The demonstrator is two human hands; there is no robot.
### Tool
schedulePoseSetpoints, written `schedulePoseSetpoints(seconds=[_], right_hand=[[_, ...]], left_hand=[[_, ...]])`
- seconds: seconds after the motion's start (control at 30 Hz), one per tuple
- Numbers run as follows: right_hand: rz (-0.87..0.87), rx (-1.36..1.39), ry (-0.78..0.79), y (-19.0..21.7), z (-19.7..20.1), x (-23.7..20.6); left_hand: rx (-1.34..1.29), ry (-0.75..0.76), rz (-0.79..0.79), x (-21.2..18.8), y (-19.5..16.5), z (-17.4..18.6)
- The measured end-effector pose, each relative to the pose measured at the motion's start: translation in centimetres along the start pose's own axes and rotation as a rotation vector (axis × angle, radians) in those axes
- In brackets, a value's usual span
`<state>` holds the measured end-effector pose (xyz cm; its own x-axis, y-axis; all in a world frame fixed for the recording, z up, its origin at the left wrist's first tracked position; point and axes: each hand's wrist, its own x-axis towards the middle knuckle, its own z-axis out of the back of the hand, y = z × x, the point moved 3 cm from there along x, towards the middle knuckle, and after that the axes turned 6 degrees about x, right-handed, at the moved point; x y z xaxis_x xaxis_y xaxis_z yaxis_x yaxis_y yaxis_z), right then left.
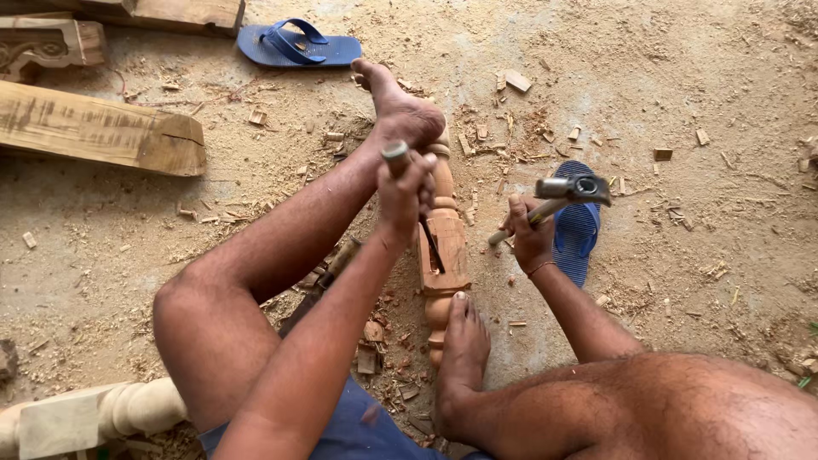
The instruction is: The person sits on the ground holding a turned wooden baluster between their feet and lap, and cuts a rectangular mortise in it. They hold a chisel in the recess with one hand and repeatedly strike it with a claw hammer, repositioning the chisel to deepen and widen the slot, with wood chips accumulating around the work.
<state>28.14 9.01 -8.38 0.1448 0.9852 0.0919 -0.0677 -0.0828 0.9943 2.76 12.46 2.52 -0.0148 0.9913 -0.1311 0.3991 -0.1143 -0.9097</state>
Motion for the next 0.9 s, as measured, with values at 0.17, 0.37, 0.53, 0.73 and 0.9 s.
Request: schedulePoseSetpoints(seconds=[0.17, 0.37, 0.53, 0.73, 0.9], right_hand=[[-0.106, -0.027, 0.050, 0.8, -0.8, -1.2], [-0.080, 0.019, 0.024, 1.4, -0.8, -1.5], [0.001, 0.019, 0.029, 1.0, -0.3, -0.9], [0.008, 0.108, 0.053, 0.7, -0.1, -1.2], [0.011, -0.053, 0.071, 1.0, -0.3, -1.1]], left_hand=[[0.113, 0.023, -0.364, -1.1, 0.3, -0.5], [0.349, 0.028, -0.681, 0.4, -1.8, -1.3], [0.291, 0.201, -0.243, -3.1, 0.7, -2.0], [0.205, 0.157, -0.443, -1.7, -0.2, -1.0], [0.112, 0.172, -0.331, -1.8, 0.1, -1.4]])
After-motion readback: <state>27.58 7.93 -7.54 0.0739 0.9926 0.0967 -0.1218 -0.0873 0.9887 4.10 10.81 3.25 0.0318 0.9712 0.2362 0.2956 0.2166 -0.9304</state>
